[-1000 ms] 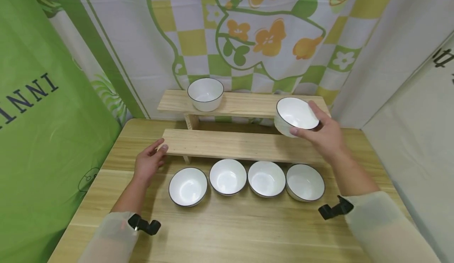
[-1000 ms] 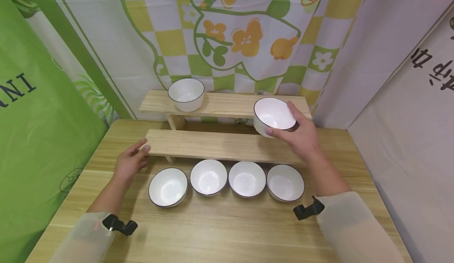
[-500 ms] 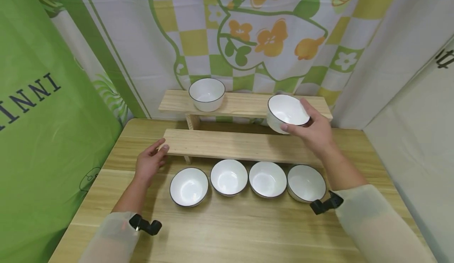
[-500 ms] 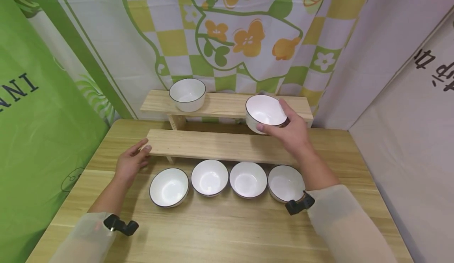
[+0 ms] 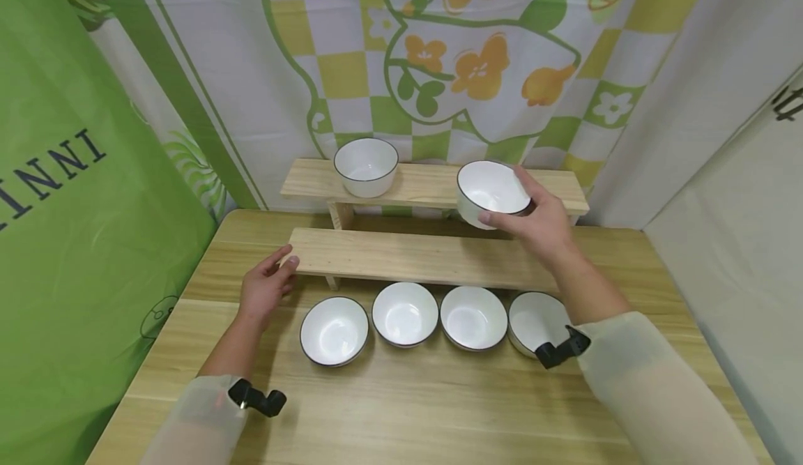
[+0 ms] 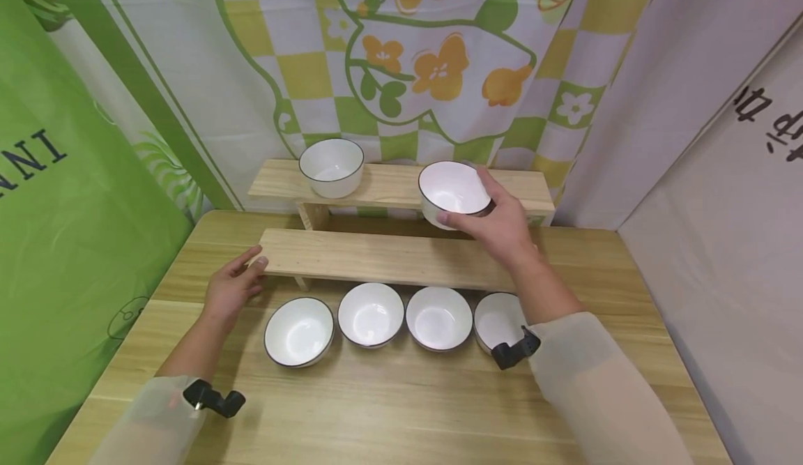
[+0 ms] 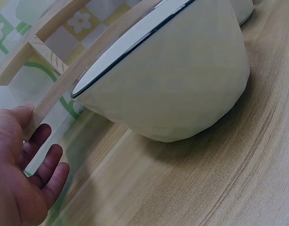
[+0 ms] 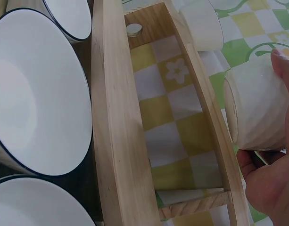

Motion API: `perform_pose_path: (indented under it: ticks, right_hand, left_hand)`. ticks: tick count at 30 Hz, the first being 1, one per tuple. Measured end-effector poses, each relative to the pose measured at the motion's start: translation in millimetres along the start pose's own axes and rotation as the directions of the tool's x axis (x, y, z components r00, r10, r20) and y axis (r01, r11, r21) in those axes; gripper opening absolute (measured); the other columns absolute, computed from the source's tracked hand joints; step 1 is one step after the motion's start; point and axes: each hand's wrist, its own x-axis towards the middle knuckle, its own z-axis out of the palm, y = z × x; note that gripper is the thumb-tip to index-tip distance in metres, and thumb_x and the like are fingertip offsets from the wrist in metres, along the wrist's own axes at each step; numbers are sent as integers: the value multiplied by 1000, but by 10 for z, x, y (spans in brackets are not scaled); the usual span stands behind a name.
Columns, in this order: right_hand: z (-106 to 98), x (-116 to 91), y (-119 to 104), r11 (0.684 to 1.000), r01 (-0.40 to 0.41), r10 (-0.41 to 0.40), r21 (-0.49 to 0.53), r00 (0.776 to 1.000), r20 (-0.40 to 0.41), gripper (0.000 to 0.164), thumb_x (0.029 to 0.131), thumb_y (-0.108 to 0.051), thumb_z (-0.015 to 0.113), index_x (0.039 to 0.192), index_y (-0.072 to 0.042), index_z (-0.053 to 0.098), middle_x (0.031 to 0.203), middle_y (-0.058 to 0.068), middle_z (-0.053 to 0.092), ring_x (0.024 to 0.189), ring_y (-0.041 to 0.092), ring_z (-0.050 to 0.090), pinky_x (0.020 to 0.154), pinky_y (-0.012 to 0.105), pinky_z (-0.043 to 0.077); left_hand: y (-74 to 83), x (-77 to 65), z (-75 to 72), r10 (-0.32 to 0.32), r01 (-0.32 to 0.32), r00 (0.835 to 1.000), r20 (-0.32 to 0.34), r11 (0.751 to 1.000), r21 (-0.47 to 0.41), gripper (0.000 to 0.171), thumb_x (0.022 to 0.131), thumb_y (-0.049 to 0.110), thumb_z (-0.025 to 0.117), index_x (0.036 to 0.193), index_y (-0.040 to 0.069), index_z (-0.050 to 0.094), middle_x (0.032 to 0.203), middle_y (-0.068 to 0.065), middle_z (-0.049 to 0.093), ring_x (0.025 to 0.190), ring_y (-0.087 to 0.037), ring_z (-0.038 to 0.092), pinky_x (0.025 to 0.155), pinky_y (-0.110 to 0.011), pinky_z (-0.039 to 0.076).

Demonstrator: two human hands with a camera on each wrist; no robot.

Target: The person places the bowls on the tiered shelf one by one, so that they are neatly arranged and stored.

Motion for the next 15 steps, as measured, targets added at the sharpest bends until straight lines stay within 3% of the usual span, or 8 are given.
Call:
perform_pose_path:
  ticks: [10, 15]
  right_hand:
    - [174, 136, -70, 999, 34, -34, 20, 999, 18, 116, 72, -42, 97, 164, -20, 31, 169, 0, 27, 151, 20, 31, 123, 38, 29]
    - [248, 194, -112, 1000, 31, -31, -3, 999, 23, 118, 71, -46, 96, 165, -21, 29, 168, 5, 29, 149, 23, 35, 121, 39, 30]
  left_hand:
    - [4, -11, 4, 3, -3, 1000, -11, 1000, -2, 54, 100, 30, 72, 150, 13, 57, 126, -10, 65, 105, -22, 70, 91, -36, 60]
    - [-96, 85, -1, 9, -9, 1000, -20, 1000, -16, 55, 99, 31, 74, 149, 14, 58, 121, -6, 66, 98, -14, 71, 87, -32, 61]
